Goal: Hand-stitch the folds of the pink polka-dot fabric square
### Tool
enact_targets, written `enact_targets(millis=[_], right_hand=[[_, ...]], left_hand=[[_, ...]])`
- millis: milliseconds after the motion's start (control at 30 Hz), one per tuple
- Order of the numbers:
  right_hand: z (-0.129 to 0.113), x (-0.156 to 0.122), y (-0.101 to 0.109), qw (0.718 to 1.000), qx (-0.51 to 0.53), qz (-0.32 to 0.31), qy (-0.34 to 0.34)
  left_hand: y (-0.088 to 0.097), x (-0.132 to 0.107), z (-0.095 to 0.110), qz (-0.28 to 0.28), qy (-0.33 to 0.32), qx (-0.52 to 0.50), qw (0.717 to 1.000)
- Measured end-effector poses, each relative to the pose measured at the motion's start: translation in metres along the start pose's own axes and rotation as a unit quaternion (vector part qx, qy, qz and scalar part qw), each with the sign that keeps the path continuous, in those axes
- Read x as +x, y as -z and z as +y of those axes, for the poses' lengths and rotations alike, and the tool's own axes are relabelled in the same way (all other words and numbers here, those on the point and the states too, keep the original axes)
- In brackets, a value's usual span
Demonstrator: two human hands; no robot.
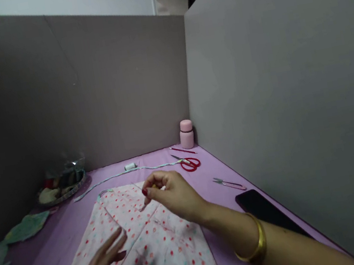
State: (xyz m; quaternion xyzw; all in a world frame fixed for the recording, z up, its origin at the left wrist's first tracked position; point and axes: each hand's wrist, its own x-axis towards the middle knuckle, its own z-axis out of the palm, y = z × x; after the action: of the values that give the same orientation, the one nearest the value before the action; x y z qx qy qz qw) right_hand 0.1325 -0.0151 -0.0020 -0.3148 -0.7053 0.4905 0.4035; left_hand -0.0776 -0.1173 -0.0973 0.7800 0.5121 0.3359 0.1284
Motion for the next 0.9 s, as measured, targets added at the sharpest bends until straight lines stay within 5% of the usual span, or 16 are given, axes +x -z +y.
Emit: enact_targets(millis=[100, 200, 267, 433, 667, 900], right_hand=[[-0.039, 0.005, 0.004, 0.998, 0.049, 0.000, 0.042], [-0.077, 0.008, 0.008, 0.992, 0.076, 0.031, 0.096], [-0.100, 0.008, 0.016, 0.987, 0.128, 0.039, 0.088], [-0.137, 0.001, 0.051, 0.967, 0.249, 0.060, 0.009], [-0.162, -0.017, 0.084, 0.947, 0.287, 0.144, 0.004], [-0.184, -0.024, 0.116, 0.954, 0.228, 0.191, 0.030]], left_hand=[[0.025, 0.046, 0.048, -0.010, 0.088, -0.171, 0.981], [0.034, 0.085, 0.084, -0.107, 0.101, -0.362, 0.920], [0.033, 0.098, 0.090, -0.172, 0.106, -0.409, 0.890], [0.018, 0.089, 0.067, -0.201, 0.163, -0.382, 0.887], [-0.014, 0.059, 0.035, -0.194, 0.213, -0.390, 0.875], [-0.040, 0.045, 0.027, -0.190, 0.239, -0.407, 0.861]])
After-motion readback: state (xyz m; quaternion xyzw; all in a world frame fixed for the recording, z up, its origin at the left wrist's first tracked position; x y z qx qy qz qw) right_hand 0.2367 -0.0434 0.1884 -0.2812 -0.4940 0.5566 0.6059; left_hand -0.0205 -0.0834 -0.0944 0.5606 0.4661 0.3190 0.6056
